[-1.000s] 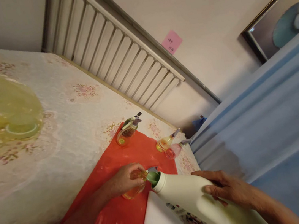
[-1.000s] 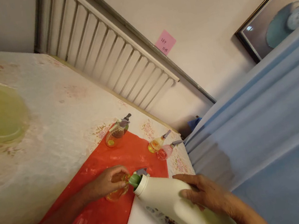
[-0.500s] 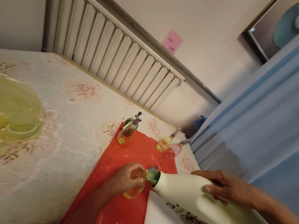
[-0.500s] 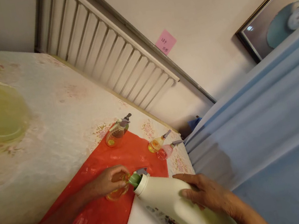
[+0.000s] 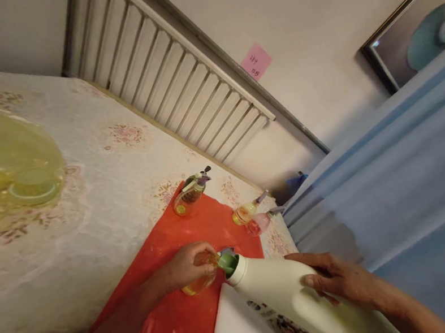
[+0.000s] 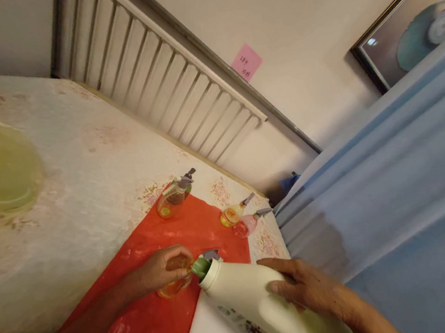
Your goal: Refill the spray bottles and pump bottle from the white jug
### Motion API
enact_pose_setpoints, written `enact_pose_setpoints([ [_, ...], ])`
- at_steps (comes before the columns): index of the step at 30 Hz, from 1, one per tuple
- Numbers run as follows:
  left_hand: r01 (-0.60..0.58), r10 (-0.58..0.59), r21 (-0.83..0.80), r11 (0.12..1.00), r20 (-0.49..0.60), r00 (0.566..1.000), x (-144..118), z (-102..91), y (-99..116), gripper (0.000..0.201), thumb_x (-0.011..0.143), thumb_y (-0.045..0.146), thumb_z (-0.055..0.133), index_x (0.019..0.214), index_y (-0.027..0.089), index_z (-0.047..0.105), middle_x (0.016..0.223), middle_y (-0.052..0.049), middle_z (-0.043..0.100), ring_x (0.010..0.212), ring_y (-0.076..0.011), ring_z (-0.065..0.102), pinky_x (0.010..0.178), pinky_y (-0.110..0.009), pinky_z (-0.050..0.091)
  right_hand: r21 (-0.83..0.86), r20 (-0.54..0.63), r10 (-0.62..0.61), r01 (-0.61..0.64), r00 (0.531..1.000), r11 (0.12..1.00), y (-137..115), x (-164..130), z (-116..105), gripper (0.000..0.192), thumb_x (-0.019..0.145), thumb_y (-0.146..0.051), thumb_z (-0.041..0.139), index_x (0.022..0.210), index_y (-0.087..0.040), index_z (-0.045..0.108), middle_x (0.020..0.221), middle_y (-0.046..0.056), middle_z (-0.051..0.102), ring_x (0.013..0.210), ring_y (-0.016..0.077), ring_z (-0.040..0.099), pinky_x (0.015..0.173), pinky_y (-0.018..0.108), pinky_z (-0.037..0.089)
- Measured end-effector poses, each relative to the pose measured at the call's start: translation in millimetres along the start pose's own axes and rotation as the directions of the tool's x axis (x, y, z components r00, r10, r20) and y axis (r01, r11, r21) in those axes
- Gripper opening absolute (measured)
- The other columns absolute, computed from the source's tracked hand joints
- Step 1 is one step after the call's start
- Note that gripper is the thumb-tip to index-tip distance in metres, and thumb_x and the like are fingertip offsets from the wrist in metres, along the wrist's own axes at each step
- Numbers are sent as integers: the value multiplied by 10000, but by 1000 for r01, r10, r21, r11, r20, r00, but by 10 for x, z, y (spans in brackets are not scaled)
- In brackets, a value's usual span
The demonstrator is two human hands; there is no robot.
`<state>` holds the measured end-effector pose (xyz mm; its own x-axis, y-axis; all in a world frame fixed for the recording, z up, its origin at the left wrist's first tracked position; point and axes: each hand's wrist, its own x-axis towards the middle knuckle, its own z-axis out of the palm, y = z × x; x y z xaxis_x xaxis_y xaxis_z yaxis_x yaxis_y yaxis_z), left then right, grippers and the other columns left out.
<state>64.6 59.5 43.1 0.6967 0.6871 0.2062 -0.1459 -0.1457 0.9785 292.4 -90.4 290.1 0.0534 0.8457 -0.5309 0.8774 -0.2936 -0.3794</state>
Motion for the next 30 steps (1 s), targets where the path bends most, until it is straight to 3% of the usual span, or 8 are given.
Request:
enact_pose_setpoints([
  [21,-3,3,9,1000,-6,1000,6,5,-46,257,743,245,629,991,193,673,976,-15,717,933,-218,661,845,-318,513,3,-16,15,-15,1000,1000,-15,0,5,716,877,-632,555,1400,-144,543,703,11,534,545,111,442,486,222,385],
  [30,8,-8,0,1000,-4,1000,5,-5,-3,245,741,243,617,975,188,668,946,-15,715,900,-209,665,817,-305,511,42,-12,-41,42,999,998,12,-10,30,604,904,-575,570,1370,-191,581,735,14,581,558,102,447,484,203,380],
])
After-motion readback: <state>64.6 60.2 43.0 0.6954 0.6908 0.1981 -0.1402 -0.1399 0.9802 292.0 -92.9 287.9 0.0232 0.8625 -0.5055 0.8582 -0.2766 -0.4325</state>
